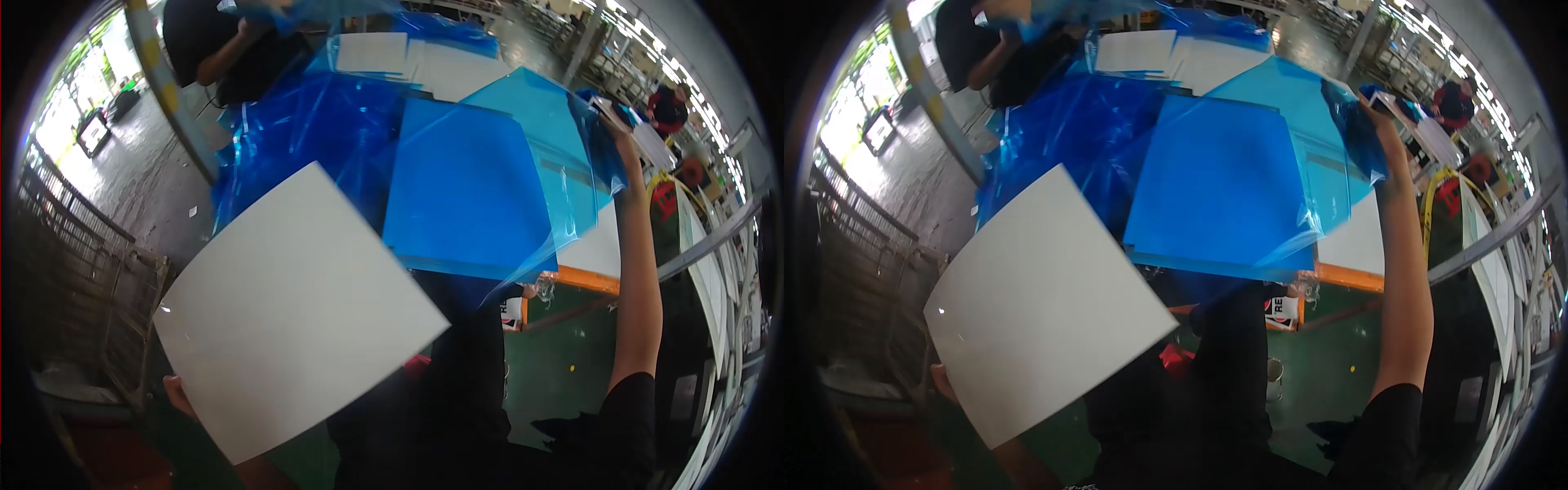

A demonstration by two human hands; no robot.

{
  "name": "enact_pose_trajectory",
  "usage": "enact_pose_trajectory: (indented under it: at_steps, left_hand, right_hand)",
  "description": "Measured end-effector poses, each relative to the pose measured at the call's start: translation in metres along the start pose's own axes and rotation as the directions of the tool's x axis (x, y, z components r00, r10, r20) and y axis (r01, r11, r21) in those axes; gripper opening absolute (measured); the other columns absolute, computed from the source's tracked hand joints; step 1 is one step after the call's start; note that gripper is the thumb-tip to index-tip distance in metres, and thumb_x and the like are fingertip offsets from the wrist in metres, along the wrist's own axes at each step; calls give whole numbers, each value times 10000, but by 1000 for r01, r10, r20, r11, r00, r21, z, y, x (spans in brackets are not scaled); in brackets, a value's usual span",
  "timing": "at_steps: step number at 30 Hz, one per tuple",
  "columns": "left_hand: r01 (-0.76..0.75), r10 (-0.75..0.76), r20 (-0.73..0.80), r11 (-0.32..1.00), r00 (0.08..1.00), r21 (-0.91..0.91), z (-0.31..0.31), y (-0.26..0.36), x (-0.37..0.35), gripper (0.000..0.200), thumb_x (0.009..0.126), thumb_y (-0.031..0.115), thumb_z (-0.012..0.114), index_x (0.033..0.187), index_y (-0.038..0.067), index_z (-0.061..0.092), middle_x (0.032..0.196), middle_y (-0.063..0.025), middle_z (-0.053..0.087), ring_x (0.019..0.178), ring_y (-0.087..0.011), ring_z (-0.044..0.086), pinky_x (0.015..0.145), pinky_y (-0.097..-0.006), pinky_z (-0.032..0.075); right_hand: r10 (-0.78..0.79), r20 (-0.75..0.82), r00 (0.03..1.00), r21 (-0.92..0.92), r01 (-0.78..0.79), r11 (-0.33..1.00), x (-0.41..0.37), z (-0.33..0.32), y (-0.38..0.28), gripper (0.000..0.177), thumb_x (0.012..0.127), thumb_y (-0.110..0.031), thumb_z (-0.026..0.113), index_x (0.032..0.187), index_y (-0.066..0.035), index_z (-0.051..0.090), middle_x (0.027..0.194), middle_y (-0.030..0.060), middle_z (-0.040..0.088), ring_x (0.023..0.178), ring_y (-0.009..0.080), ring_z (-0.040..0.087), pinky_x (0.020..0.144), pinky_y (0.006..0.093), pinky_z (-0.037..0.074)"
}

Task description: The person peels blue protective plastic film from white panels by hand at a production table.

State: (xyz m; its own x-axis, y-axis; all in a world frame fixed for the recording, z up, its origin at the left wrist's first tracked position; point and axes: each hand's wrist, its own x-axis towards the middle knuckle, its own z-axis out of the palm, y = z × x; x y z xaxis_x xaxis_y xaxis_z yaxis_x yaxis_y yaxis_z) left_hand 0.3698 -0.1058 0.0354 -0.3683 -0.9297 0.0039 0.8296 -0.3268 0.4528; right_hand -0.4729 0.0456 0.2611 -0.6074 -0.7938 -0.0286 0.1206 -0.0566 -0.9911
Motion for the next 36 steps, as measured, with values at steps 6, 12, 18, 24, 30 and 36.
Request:
enact_pose_trajectory:
  at_steps: [6,12,18,24,30,36]
  left_hand:
    - [-171,187,220,981,957,-90,-41,34,-72,335,1014,360,523,1090,61,651,793,-18,637,697,-138,598,611,-314,505]
    - [-359,360,17,926,933,118,-47,36,-101,369,1010,368,545,1161,50,654,943,-46,682,830,-159,639,697,-319,528]
    - [-417,427,-23,891,904,178,-52,36,-106,388,995,380,568,1175,49,660,1003,-54,695,882,-176,645,748,-341,531]
    - [-394,391,50,912,919,114,-55,35,-111,385,981,388,584,1156,58,675,1024,-49,706,882,-186,652,765,-357,529]
    - [-384,383,-88,923,920,10,-36,29,-112,315,985,377,579,953,89,704,911,-27,710,819,-188,659,728,-360,532]
    - [-354,351,-120,935,929,1,-15,21,-104,315,990,357,553,874,99,691,826,-21,699,765,-175,655,682,-346,533]
  right_hand:
    - [-320,95,943,-127,330,935,81,84,-113,359,1056,-351,544,1127,-29,688,916,63,717,740,173,677,699,313,570]
    - [-813,74,578,-602,676,426,141,225,-193,381,1046,-353,539,1252,-50,642,1039,130,703,934,234,668,837,372,529]
    - [-615,623,483,-579,813,52,124,378,-138,370,1062,-331,484,1169,-5,623,1023,198,680,933,295,657,839,431,507]
    - [-299,839,455,-442,890,115,102,459,-46,381,1063,-399,491,1262,-83,567,1203,137,650,1138,236,609,995,382,467]
    - [-29,876,481,-468,864,188,76,488,28,318,1062,-337,488,1208,-61,550,1126,120,648,1039,266,641,928,393,488]
    - [102,823,559,-536,705,463,61,488,61,318,1071,-327,490,1258,-78,558,1183,139,658,982,257,723,923,423,520]
